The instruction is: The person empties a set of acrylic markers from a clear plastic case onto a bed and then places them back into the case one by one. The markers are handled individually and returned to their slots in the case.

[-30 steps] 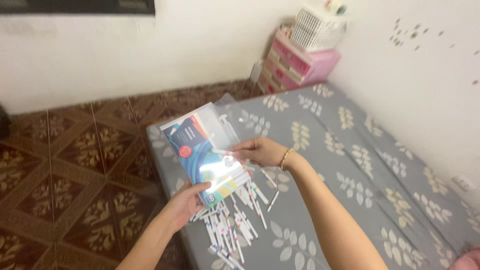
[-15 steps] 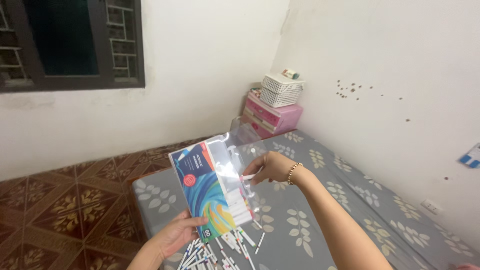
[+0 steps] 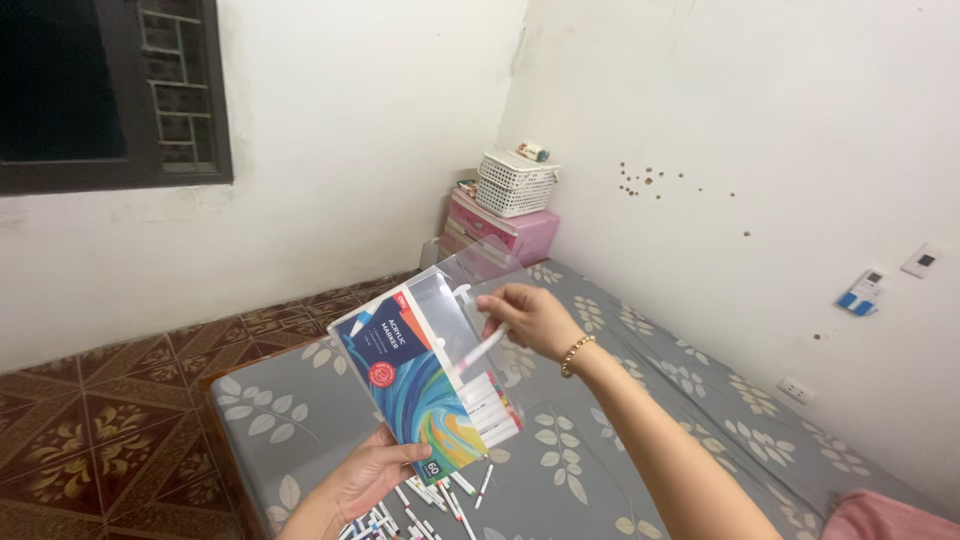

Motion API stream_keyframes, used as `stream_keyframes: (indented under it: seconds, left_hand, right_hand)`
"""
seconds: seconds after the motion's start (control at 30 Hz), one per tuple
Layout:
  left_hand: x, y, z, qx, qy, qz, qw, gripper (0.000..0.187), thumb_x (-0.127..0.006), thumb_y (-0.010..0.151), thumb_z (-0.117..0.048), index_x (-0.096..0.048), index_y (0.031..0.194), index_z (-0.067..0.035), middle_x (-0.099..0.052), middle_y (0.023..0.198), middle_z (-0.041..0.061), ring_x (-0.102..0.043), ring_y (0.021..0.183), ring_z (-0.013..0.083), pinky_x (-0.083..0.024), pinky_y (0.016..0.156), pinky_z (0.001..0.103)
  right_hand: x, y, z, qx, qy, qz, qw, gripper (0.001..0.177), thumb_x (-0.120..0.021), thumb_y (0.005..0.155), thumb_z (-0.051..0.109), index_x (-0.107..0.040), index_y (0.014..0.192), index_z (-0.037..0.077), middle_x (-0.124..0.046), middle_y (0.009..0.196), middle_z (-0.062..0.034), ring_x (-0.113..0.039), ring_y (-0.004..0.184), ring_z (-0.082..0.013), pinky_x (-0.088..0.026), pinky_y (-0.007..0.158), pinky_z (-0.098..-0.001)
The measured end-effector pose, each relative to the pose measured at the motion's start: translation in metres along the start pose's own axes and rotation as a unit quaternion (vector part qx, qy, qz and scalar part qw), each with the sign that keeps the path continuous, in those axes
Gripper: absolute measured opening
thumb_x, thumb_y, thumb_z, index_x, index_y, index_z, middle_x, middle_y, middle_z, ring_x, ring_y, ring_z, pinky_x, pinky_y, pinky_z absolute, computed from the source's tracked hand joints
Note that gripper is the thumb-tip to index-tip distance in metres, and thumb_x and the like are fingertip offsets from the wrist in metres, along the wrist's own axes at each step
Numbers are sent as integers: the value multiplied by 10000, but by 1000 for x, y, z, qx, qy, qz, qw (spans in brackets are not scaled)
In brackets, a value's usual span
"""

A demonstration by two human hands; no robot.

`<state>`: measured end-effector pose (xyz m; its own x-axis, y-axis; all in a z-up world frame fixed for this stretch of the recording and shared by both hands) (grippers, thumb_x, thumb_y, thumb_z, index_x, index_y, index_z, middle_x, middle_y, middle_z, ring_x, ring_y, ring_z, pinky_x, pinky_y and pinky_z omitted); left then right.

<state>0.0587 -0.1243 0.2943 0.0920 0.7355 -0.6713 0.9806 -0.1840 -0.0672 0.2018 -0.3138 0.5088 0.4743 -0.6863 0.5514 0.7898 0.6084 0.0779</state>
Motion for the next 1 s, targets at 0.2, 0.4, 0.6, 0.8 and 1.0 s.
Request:
stream_keyframes:
  seconds: [0.2, 0.4, 0.6, 0.8, 1.0]
  left_hand:
    - [-8, 22, 9, 19, -21, -18, 999, 547, -779, 771, -3, -560, 1269, -65, -703, 1214, 88, -649, 1171, 236, -485, 1048, 445]
    - [2, 34, 9, 11, -19, -48, 999, 585, -773, 750, -5, -543, 1285, -57, -708, 1224, 95, -653, 1175, 228, -473, 1052, 431]
    - [32, 46, 19, -16, -6, -103, 995, 581, -755, 752, -1, -532, 1286, -49, -718, 1199, 110, -664, 1140, 238, -474, 1033, 418]
    - [78, 47, 38, -23, -44, -171, 984, 570, -727, 780, 31, -509, 1295, -74, -688, 1184, 57, -643, 1141, 203, -488, 1015, 401]
    - [135, 42, 48, 79, -63, -314, 944, 575, -723, 822, -16, -481, 1337, -96, -713, 1204, 94, -674, 1156, 238, -505, 1045, 366]
  right_hand:
    - [-9, -7, -13, 24, -68, 13, 997, 271, -593, 1020, 314, -700, 1031, 65, -674, 786, -4, -600, 650, -61, -511, 597, -253]
    - [-12, -6, -22, 65, -178, 62, 980, 242, -528, 1011, 192, -698, 1101, 46, -792, 896, -6, -728, 802, -101, -578, 777, -262]
    - [-15, 6, -43, 54, -8, 64, 996, 229, -545, 1032, 130, -703, 1171, 38, -756, 986, -45, -710, 910, -128, -609, 814, -306]
    - [-24, 40, -104, 1, 96, 32, 995, 301, -511, 1026, 119, -620, 1305, 92, -742, 1133, -48, -723, 1003, -152, -605, 861, -318]
    - [-97, 108, -236, -154, 154, 12, 976, 344, -604, 988, 113, -625, 1330, 139, -737, 1189, -65, -709, 1048, -155, -582, 905, -316]
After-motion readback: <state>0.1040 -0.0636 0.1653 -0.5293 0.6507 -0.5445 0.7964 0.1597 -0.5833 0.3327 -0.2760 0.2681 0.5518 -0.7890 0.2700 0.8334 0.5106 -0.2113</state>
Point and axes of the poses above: each hand's wrist, its own y-axis towards the middle knuckle, its own x-axis out of the back of the hand, z = x × y, the point moved 1 cm from there along y, towards the middle knuckle
